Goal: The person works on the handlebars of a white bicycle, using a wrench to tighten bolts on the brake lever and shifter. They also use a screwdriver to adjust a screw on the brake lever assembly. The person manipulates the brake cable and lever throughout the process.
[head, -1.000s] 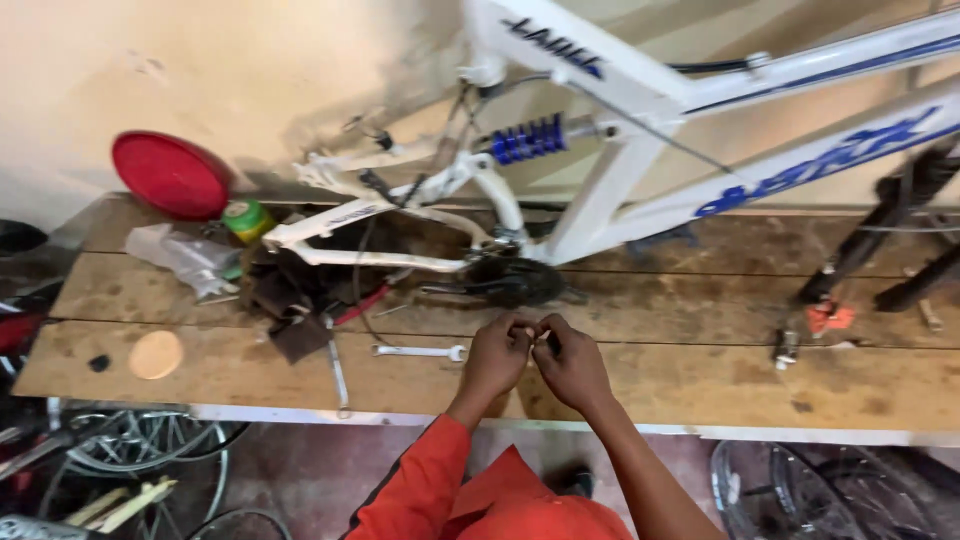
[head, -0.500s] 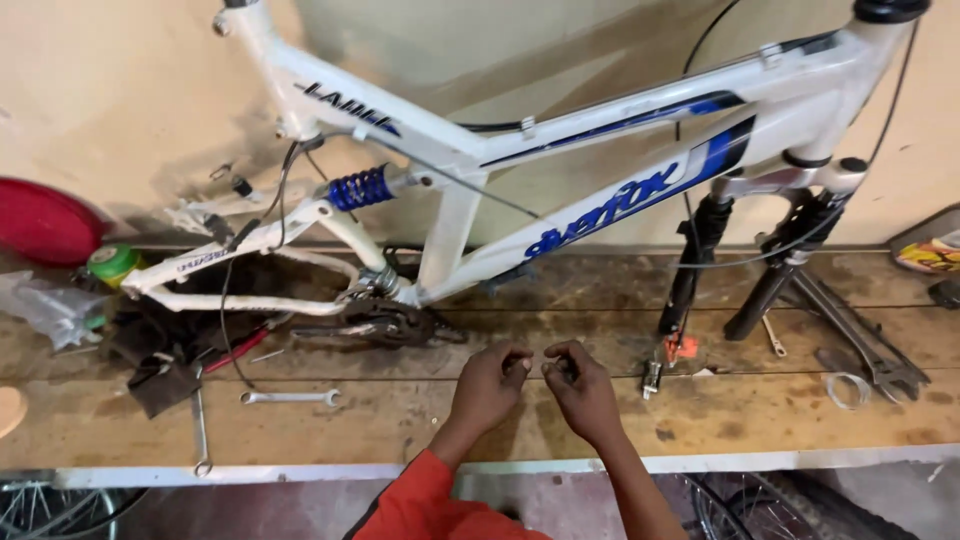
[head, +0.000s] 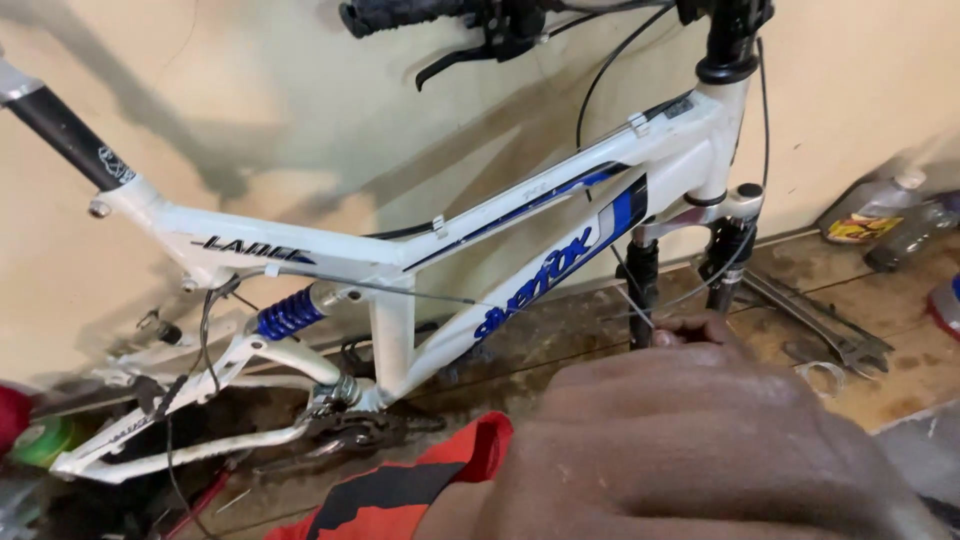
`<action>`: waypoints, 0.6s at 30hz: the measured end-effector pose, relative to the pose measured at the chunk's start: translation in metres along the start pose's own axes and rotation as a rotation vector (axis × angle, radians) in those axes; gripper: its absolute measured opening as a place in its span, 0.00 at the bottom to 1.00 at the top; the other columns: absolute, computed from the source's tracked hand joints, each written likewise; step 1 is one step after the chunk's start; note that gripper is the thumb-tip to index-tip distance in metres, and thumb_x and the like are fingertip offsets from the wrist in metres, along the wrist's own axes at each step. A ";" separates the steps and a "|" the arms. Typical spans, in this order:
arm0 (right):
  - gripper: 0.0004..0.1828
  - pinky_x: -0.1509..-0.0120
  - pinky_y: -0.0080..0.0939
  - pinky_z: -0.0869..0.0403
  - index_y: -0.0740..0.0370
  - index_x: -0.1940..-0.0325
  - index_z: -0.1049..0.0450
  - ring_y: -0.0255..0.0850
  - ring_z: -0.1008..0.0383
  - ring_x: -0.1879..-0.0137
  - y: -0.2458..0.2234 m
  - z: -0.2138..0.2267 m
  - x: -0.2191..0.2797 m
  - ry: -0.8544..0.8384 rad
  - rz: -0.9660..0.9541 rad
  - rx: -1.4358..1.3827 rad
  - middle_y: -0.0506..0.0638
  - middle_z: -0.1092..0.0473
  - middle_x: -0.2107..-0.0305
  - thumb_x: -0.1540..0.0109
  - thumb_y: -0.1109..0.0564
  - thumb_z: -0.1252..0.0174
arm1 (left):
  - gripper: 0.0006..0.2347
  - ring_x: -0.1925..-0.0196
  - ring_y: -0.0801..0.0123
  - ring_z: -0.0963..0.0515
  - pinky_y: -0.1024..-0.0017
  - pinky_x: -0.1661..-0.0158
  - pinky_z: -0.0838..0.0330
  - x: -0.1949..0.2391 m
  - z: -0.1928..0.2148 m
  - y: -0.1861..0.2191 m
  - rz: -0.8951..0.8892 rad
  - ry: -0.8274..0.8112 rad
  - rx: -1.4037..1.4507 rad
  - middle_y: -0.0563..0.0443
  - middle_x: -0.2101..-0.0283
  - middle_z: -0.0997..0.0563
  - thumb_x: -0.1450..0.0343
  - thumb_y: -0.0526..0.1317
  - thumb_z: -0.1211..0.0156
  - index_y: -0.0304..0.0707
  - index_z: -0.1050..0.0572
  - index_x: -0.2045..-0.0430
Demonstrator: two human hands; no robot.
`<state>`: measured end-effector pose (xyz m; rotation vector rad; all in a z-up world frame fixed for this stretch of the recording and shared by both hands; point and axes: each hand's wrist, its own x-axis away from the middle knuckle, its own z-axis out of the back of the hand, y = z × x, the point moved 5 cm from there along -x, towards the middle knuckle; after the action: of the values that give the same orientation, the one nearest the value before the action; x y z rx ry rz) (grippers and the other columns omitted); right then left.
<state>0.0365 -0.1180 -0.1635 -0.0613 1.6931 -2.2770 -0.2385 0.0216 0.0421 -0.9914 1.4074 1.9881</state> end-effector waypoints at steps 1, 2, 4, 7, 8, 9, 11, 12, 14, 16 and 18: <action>0.07 0.59 0.31 0.33 0.60 0.60 0.24 0.33 0.31 0.62 -0.016 0.007 0.004 0.053 0.124 -0.002 0.47 0.28 0.69 0.42 0.59 0.37 | 0.16 0.72 0.66 0.19 0.68 0.61 0.20 -0.001 -0.004 -0.004 -0.033 -0.019 -0.025 0.45 0.72 0.23 0.20 0.41 0.64 0.32 0.27 0.70; 0.07 0.61 0.27 0.33 0.60 0.59 0.23 0.29 0.32 0.65 -0.028 0.011 0.012 0.107 0.248 -0.002 0.45 0.27 0.70 0.40 0.58 0.37 | 0.16 0.72 0.66 0.21 0.67 0.59 0.21 -0.004 -0.008 -0.009 -0.067 -0.038 -0.051 0.44 0.73 0.25 0.20 0.39 0.65 0.30 0.29 0.70; 0.07 0.64 0.23 0.34 0.61 0.58 0.23 0.26 0.33 0.67 -0.049 0.019 0.021 0.156 0.383 0.006 0.44 0.27 0.70 0.39 0.58 0.38 | 0.15 0.72 0.66 0.23 0.66 0.56 0.23 -0.017 -0.026 -0.024 -0.107 -0.042 -0.076 0.44 0.73 0.27 0.20 0.37 0.66 0.29 0.30 0.70; 0.05 0.66 0.22 0.35 0.58 0.57 0.25 0.26 0.34 0.70 -0.073 0.027 0.010 0.145 0.497 0.009 0.42 0.29 0.72 0.36 0.58 0.40 | 0.14 0.73 0.66 0.28 0.63 0.51 0.28 -0.039 -0.074 -0.051 -0.120 -0.041 -0.174 0.43 0.73 0.32 0.19 0.33 0.68 0.24 0.33 0.70; 0.06 0.64 0.23 0.33 0.62 0.55 0.27 0.28 0.32 0.68 -0.076 0.033 0.003 0.133 0.510 -0.070 0.46 0.28 0.70 0.36 0.60 0.41 | 0.13 0.73 0.67 0.31 0.61 0.48 0.30 -0.049 -0.098 -0.062 -0.125 -0.044 -0.215 0.43 0.73 0.35 0.19 0.30 0.69 0.22 0.35 0.70; 0.08 0.62 0.24 0.32 0.66 0.54 0.28 0.30 0.30 0.65 -0.083 0.043 -0.011 0.133 0.541 -0.142 0.51 0.26 0.67 0.36 0.62 0.41 | 0.12 0.74 0.67 0.33 0.60 0.46 0.32 -0.065 -0.123 -0.075 -0.152 -0.044 -0.251 0.43 0.73 0.38 0.19 0.28 0.70 0.20 0.37 0.70; 0.09 0.59 0.26 0.33 0.64 0.50 0.29 0.31 0.31 0.64 -0.096 0.072 -0.034 0.129 0.533 -0.086 0.49 0.28 0.64 0.33 0.62 0.42 | 0.12 0.74 0.67 0.36 0.58 0.43 0.35 -0.085 -0.131 -0.095 -0.157 -0.016 -0.308 0.43 0.73 0.40 0.19 0.25 0.71 0.18 0.38 0.70; 0.09 0.57 0.28 0.34 0.61 0.46 0.31 0.32 0.32 0.62 -0.100 0.084 -0.043 0.134 0.507 -0.034 0.48 0.30 0.60 0.31 0.62 0.44 | 0.11 0.75 0.68 0.38 0.57 0.40 0.37 -0.090 -0.135 -0.103 -0.148 -0.005 -0.359 0.43 0.74 0.43 0.18 0.23 0.73 0.16 0.40 0.69; 0.09 0.60 0.28 0.35 0.63 0.45 0.32 0.32 0.35 0.66 -0.116 0.090 -0.060 0.153 0.555 -0.182 0.49 0.33 0.65 0.30 0.62 0.44 | 0.13 0.77 0.72 0.43 0.65 0.58 0.46 -0.113 -0.091 -0.088 -0.117 0.113 -0.198 0.50 0.79 0.43 0.22 0.34 0.64 0.27 0.39 0.79; 0.09 0.63 0.28 0.35 0.64 0.45 0.33 0.31 0.38 0.70 -0.140 0.107 -0.073 0.210 0.598 -0.336 0.51 0.37 0.70 0.29 0.62 0.45 | 0.17 0.80 0.75 0.48 0.72 0.75 0.55 -0.136 -0.068 -0.099 -0.114 0.195 -0.013 0.57 0.84 0.44 0.27 0.44 0.57 0.39 0.39 0.88; 0.14 0.58 0.27 0.42 0.71 0.37 0.38 0.31 0.44 0.71 -0.167 0.113 -0.078 0.185 0.648 -0.078 0.48 0.46 0.76 0.20 0.56 0.56 | 0.11 0.79 0.74 0.33 0.76 0.78 0.37 -0.148 -0.053 -0.141 -0.071 0.415 -0.217 0.54 0.80 0.29 0.29 0.41 0.47 0.38 0.31 0.82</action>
<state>0.0993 -0.1588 0.0395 0.6070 1.5797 -1.7679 -0.0293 0.0197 0.0687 -1.6028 1.3502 1.9881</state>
